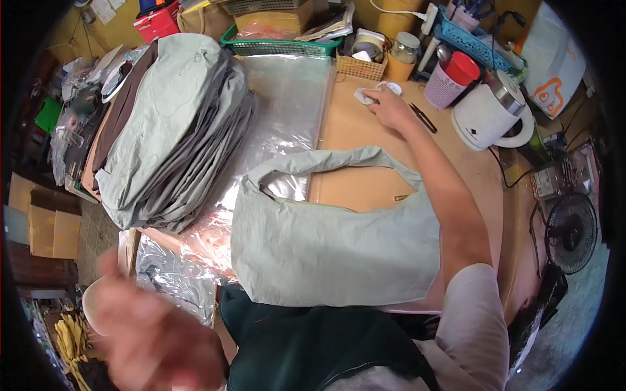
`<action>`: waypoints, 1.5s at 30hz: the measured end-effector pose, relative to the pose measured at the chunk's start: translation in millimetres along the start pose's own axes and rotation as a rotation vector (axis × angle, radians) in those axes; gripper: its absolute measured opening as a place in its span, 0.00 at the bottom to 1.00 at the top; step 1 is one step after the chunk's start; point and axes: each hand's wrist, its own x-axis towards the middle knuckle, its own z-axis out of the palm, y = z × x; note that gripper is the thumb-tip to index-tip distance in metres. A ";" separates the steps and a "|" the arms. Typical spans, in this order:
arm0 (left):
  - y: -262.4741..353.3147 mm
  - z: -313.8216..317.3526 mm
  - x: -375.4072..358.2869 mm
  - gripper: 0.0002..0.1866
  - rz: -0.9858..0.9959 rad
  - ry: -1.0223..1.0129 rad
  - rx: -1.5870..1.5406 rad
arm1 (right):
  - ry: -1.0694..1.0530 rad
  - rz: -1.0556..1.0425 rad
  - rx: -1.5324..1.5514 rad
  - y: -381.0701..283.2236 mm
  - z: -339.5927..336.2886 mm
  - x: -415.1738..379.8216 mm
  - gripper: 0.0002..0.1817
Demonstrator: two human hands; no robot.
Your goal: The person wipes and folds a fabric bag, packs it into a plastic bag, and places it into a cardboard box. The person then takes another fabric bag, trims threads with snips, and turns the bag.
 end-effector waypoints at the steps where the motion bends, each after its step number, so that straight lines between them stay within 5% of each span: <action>1: 4.0 -13.5 10.9 0.19 0.203 0.038 -0.053 | -0.031 0.077 -0.122 0.1 9.5 8.1 0.15; 4: 4.7 -27.2 24.3 0.26 0.477 0.058 -0.120 | 0.007 -0.011 -0.273 -5.4 20.8 14.8 0.15; 7: -2.1 -22.6 28.0 0.24 0.470 0.088 -0.085 | -0.037 0.179 0.039 -19.0 -6.8 10.8 0.14; 10: -7.7 -20.6 28.4 0.23 0.473 0.086 -0.080 | 0.159 0.130 -0.002 14.0 -31.8 25.3 0.14; 16: -13.5 -4.5 30.8 0.20 0.344 0.030 -0.106 | 0.215 0.220 -0.193 68.5 -41.9 49.8 0.14; 18: -15.6 16.8 24.7 0.20 0.120 -0.107 -0.104 | 0.165 0.198 -0.309 76.3 -17.7 47.6 0.12; 21: -38.9 73.3 -14.0 0.18 -0.333 -0.697 -0.109 | 0.106 0.252 -0.298 55.7 -24.5 51.1 0.12; 22: -53.7 88.9 -43.1 0.28 -0.417 -0.893 -0.022 | 0.224 0.213 -0.306 53.4 -27.0 53.6 0.11; 23: -64.5 104.9 -69.1 0.32 -0.298 -0.896 0.238 | 0.211 0.214 -0.304 39.5 -35.4 47.8 0.11; 25: -90.0 121.3 -113.0 0.37 -0.194 -0.938 0.508 | 0.237 0.183 0.254 -1.2 -61.0 27.7 0.12; 27: -96.6 118.2 -124.7 0.39 -0.225 -0.998 0.516 | -0.142 0.236 0.783 -22.4 -77.5 -5.9 0.15; 29: -92.2 113.1 -117.5 0.41 -0.240 -1.075 0.525 | -0.290 0.218 1.059 -62.3 -80.5 -61.6 0.17; 31: -93.4 112.9 -117.0 0.41 -0.240 -1.070 0.516 | -0.516 0.208 1.048 -91.3 -88.5 -105.1 0.14; 34: -95.8 114.7 -115.0 0.41 -0.247 -1.058 0.493 | -0.576 0.236 0.903 -113.0 -76.4 -142.4 0.11; 39: -99.0 114.2 -121.0 0.41 -0.266 -1.028 0.474 | -0.134 -0.589 0.072 -125.4 -4.5 -170.4 0.11; 45: -101.1 113.9 -123.1 0.42 -0.229 -1.009 0.473 | -0.096 -0.597 0.002 -116.0 -13.2 -190.3 0.05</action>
